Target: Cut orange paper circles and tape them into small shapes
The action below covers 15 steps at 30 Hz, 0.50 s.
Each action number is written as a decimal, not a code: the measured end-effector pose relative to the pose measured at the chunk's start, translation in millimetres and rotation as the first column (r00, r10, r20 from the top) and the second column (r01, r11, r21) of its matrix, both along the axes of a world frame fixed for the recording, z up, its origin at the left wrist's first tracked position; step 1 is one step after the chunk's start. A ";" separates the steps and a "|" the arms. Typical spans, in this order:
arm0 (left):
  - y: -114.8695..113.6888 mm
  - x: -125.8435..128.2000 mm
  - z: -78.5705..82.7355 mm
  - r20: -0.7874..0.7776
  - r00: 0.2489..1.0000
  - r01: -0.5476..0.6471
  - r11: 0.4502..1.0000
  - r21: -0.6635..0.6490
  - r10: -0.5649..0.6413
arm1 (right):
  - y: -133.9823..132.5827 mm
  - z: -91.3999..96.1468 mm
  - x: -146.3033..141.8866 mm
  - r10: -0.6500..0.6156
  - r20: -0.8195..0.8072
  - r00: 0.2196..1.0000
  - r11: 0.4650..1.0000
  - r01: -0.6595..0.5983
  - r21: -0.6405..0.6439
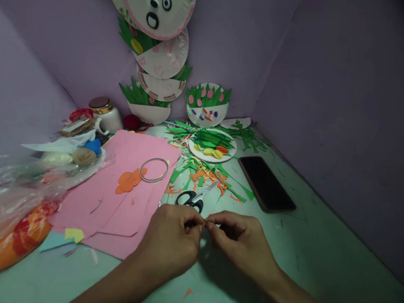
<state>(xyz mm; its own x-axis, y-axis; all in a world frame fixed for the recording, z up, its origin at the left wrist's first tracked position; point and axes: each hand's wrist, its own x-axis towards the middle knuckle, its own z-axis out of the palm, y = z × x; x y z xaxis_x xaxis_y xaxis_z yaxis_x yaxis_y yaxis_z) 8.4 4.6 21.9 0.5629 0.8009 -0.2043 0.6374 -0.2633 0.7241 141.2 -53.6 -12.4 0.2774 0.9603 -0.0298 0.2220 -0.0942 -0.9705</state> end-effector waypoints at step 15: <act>24.0 -15.0 9.4 0.084 0.981 -0.169 0.980 -0.102 0.178 | -18.6 21.2 40.0 0.473 -0.099 0.876 0.872 -0.481 -0.088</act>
